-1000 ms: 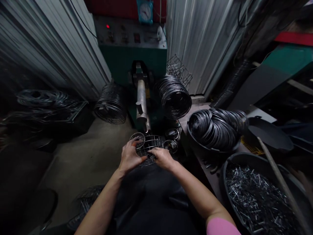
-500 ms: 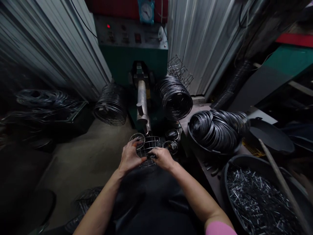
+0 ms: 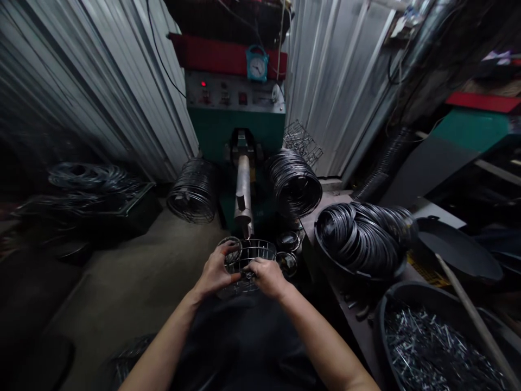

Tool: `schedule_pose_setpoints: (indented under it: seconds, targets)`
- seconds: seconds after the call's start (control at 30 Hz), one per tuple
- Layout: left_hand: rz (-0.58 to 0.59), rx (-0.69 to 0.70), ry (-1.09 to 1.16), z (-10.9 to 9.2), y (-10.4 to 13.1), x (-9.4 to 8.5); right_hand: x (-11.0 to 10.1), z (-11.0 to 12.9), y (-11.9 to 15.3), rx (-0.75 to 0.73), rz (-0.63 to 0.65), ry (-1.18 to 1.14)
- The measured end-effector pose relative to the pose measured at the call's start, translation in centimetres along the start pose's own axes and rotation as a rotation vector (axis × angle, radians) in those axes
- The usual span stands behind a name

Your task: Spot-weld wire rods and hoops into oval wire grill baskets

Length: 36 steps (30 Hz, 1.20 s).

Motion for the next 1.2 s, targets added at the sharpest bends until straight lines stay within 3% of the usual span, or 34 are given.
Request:
schedule_pose_setpoints:
  seconds: [0.33,0.53,0.8,0.9,0.97,1.1,1.2]
  targets:
    - [-0.021,-0.032,-0.022,0.1,-2.5,-0.5,-0.3,-1.0,-2.7,0.001,-0.055,-0.054]
    - [-0.007,-0.040,-0.019,-0.6,-2.9,-0.6,-0.3,-1.2,-2.9,0.009,-0.122,-0.062]
    - [-0.001,-0.112,-0.052,0.7,-4.8,0.1,-0.9,-2.2,-4.1,0.128,-0.212,-0.081]
    - [-0.016,-0.104,-0.030,0.8,-4.8,0.3,-2.6,-3.2,-2.5,0.237,-0.429,-0.261]
    - [-0.036,-0.106,-0.050,0.8,-4.6,0.3,-2.7,-5.2,-0.3,0.419,-0.523,-0.418]
    - [-0.056,-0.120,-0.071,0.9,-4.9,0.2,1.0,-9.3,5.2,0.747,-0.419,-0.688]
    - [-0.041,-0.154,-0.038,1.2,-5.7,0.2,2.9,-11.0,9.5,0.741,-0.417,-0.617]
Point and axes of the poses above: each hand's wrist, its own y-axis away from the middle knuckle, its own x-axis out of the palm, z = x × y, the point moved 8 cm from there along -y, towards the middle knuckle, and after that the axes turned 12 degrees about -z, right-handed, at the moved point
